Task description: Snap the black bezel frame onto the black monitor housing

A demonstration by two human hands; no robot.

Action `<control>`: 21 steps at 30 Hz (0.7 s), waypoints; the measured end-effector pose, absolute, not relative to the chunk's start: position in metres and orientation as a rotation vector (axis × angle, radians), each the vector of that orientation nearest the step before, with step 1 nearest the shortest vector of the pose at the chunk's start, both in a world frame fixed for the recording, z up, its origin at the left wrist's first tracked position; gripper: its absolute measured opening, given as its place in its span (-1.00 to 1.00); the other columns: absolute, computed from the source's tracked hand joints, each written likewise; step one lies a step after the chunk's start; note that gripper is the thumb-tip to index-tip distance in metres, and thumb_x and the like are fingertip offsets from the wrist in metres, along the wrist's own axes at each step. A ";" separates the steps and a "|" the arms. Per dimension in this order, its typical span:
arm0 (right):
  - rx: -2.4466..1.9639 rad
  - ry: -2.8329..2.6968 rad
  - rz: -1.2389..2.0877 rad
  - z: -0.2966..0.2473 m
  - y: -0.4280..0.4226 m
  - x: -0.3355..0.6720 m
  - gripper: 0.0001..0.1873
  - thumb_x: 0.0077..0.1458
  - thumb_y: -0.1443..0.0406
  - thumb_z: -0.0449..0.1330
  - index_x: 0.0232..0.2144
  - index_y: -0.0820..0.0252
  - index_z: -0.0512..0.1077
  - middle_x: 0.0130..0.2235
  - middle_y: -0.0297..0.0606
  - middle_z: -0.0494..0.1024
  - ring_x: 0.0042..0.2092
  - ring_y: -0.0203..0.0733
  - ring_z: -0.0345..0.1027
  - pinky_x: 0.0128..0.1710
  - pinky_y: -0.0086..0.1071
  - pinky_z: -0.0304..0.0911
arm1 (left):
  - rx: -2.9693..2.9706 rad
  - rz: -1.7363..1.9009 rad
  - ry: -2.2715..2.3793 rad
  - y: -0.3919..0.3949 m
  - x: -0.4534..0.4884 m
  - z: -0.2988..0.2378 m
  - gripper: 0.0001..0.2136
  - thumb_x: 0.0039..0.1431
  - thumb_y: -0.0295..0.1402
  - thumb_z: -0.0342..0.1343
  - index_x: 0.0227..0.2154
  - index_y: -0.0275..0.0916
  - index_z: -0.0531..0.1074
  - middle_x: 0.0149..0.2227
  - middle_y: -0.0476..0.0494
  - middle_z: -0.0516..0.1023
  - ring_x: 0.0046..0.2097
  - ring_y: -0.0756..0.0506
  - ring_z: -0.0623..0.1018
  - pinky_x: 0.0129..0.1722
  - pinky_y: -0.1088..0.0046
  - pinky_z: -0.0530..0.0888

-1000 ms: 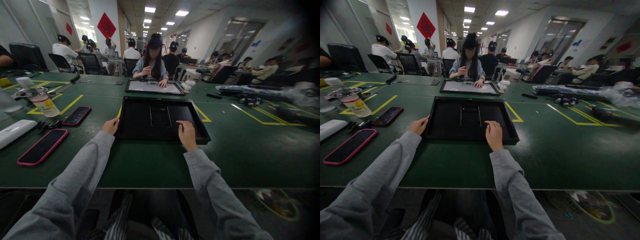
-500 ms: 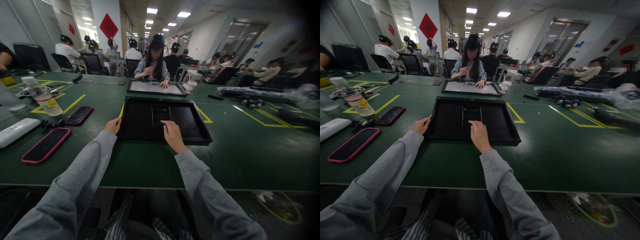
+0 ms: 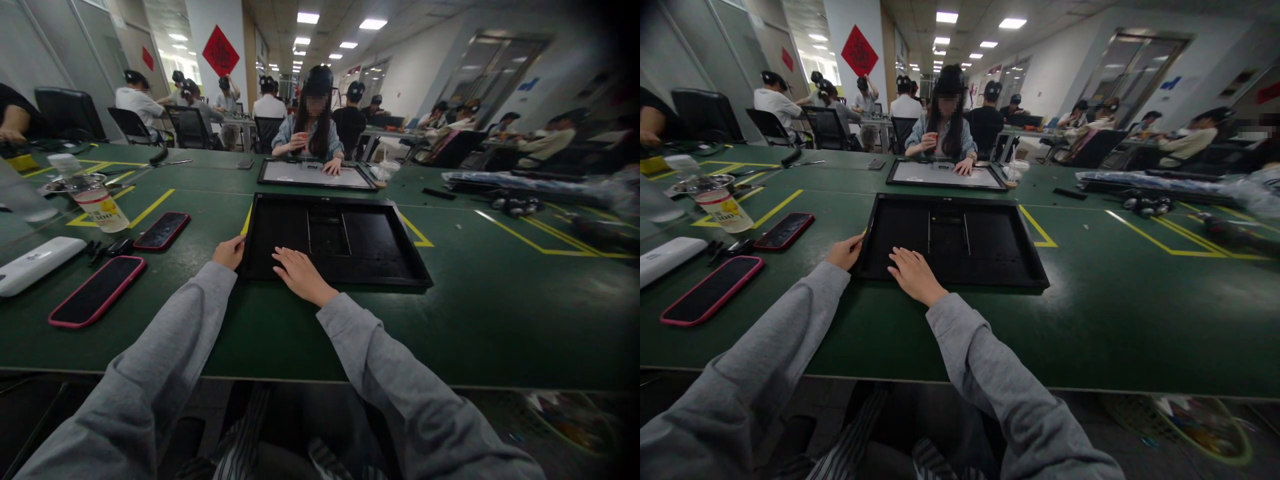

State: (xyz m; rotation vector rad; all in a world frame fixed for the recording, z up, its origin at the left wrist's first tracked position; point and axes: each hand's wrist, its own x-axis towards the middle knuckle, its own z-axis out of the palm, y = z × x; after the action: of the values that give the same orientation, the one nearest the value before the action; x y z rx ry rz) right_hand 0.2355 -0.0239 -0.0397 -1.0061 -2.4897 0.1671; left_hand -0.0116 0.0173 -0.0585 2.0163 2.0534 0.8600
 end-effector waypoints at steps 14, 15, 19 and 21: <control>-0.984 -2.461 0.208 -0.042 -0.025 0.243 -0.50 0.35 0.10 -0.12 0.19 0.17 0.31 0.29 -0.11 0.27 0.32 -0.08 0.05 0.28 -0.03 -0.01 | 1.888 1.032 1.853 0.025 -0.019 -0.066 -0.60 0.25 -0.28 -0.07 0.07 -0.24 0.45 0.08 -0.14 0.51 0.11 -0.10 0.49 0.16 0.33 0.36; -0.992 -2.460 0.219 -0.042 -0.025 0.244 -0.50 0.34 0.10 -0.11 0.19 0.17 0.31 0.29 -0.10 0.27 0.32 -0.08 0.06 0.28 -0.03 -0.01 | 1.884 1.033 1.829 0.025 -0.018 -0.066 -0.59 0.24 -0.26 -0.07 0.07 -0.26 0.45 0.08 -0.14 0.51 0.10 -0.11 0.49 0.15 0.33 0.37; -1.053 -2.436 0.228 -0.039 -0.024 0.249 -0.50 0.34 0.14 -0.09 0.22 0.21 0.26 0.27 -0.06 0.28 0.31 -0.09 0.07 0.26 -0.06 0.00 | 1.924 1.034 1.744 0.023 -0.009 -0.063 -0.53 0.26 -0.10 -0.11 0.03 -0.28 0.48 -0.01 -0.13 0.58 0.05 -0.16 0.52 0.08 0.31 0.40; -1.086 -2.379 0.230 -0.039 -0.022 0.251 -0.49 0.36 0.19 -0.14 0.28 0.19 0.18 0.28 -0.07 0.27 0.30 -0.12 0.07 0.25 -0.09 0.00 | 1.949 1.021 1.715 0.022 0.001 -0.061 -0.46 0.26 0.00 -0.17 -0.02 -0.28 0.51 -0.10 -0.12 0.62 -0.03 -0.18 0.55 0.03 0.30 0.43</control>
State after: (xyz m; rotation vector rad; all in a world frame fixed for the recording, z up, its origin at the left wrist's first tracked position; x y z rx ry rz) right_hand 0.2506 -0.0218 -0.0393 -1.0862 -2.3787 0.2304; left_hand 0.0011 0.0216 -0.0614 1.9491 1.7147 1.0211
